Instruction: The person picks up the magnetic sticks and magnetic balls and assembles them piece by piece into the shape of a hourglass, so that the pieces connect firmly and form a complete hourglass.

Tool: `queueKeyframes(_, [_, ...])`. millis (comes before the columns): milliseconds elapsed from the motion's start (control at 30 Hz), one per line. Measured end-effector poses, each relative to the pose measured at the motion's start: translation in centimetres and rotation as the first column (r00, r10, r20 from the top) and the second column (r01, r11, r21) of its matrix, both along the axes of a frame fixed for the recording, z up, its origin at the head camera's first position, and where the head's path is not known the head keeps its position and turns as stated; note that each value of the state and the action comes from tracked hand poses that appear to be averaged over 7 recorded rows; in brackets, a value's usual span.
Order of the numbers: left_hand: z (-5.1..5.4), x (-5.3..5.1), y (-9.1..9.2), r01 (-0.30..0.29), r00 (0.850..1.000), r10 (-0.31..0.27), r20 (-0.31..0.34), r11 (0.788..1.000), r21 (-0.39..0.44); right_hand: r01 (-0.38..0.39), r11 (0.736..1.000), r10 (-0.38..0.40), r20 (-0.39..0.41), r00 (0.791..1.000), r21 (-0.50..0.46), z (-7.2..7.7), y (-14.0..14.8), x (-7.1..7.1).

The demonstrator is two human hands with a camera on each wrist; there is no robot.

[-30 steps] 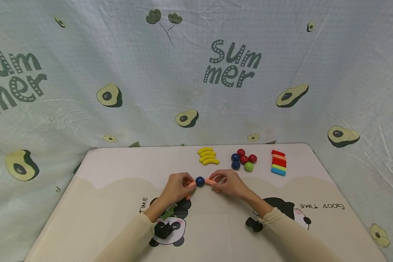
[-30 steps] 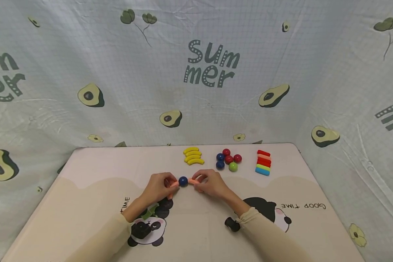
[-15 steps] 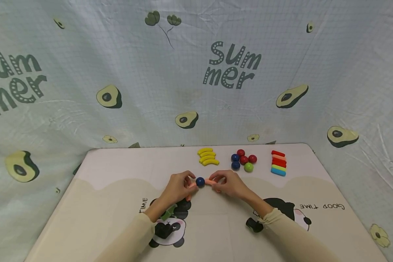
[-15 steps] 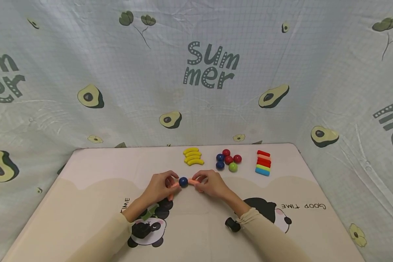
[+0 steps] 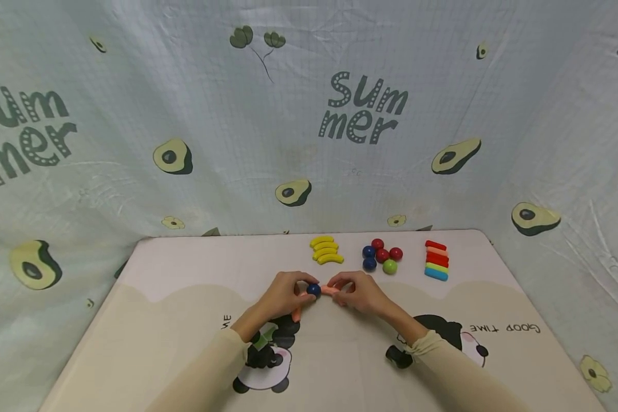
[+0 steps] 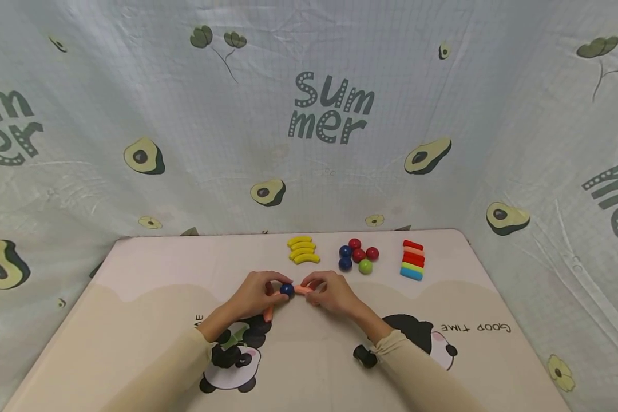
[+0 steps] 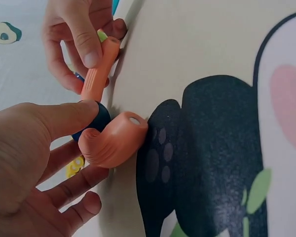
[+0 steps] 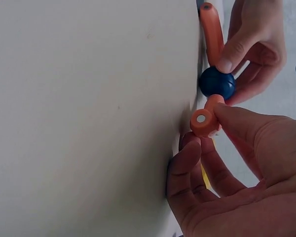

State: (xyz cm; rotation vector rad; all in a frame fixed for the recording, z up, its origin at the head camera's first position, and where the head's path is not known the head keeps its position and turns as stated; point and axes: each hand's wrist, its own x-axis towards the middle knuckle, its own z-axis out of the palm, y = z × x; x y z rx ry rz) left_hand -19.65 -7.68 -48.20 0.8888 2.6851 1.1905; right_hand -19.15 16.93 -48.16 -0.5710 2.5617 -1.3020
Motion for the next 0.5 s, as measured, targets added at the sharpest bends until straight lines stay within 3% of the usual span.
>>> queueKeyframes(233, [0.0, 0.2, -0.3, -0.009, 1.000, 0.009, 0.007, 1.000, 0.015, -0.030, 0.999, 0.032, -0.050, 0.998, 0.027, -0.3, 0.7, 0.1])
queueKeyframes(500, [-0.2, 0.2, -1.0, -0.040, 0.999, 0.040, -0.012, 0.999, 0.010, -0.006, 1.000, 0.006, -0.042, 0.999, 0.016, -0.2, 1.7, 0.2])
